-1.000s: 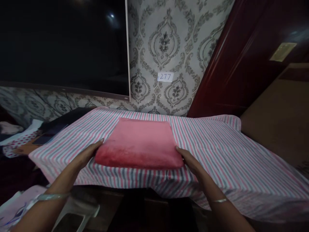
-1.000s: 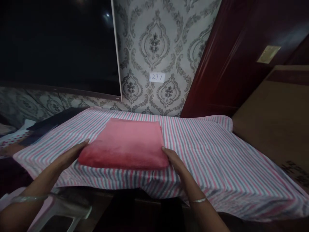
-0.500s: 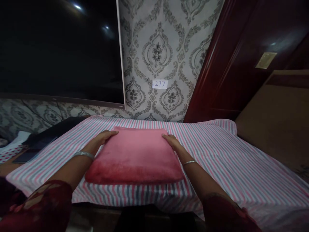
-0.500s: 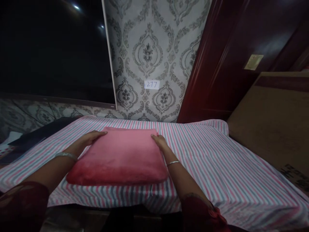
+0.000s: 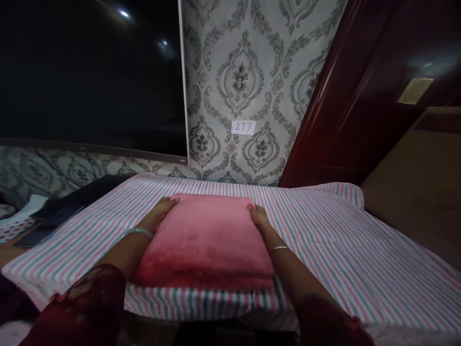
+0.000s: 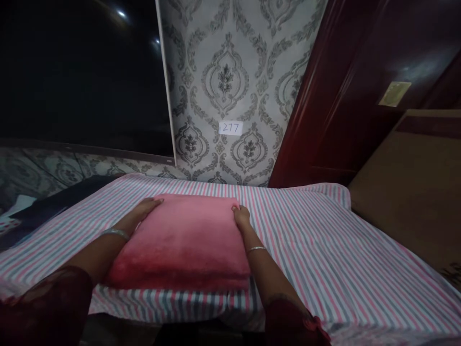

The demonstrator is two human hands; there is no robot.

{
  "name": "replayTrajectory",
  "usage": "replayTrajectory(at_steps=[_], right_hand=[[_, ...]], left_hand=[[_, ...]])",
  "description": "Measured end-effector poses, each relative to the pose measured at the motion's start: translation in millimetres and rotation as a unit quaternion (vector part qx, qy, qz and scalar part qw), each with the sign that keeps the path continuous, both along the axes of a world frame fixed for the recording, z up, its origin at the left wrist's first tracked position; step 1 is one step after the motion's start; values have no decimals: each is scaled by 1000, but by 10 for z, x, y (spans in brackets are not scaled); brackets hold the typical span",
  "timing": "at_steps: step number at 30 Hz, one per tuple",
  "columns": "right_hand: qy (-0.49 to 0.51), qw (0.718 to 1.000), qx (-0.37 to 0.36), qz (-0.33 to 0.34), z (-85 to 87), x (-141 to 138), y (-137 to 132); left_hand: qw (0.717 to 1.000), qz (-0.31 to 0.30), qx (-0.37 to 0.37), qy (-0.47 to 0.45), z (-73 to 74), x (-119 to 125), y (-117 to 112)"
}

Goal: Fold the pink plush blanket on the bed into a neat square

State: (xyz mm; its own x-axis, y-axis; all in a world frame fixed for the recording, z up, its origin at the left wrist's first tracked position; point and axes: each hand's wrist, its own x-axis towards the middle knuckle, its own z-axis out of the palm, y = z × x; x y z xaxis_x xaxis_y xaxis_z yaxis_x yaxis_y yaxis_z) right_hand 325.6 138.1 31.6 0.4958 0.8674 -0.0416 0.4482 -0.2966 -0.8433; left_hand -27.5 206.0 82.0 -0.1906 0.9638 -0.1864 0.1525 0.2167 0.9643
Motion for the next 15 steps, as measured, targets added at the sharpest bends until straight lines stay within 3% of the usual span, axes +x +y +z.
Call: replayTrajectory(at_steps=[4, 7, 11, 15], right_hand=[[15, 1000, 3, 11, 73, 16, -110], [71, 996, 19, 58, 75, 53, -389], [182, 972, 35, 146, 4, 107, -979], [179, 967, 48, 174, -93, 93, -1412]], left_hand=[[999, -23, -28, -20, 63, -59, -31], [998, -39, -35, -35, 105, -167, -183], [991, -103, -57, -60, 107, -347, -601], [984, -153, -64, -63, 41, -427, -1013]])
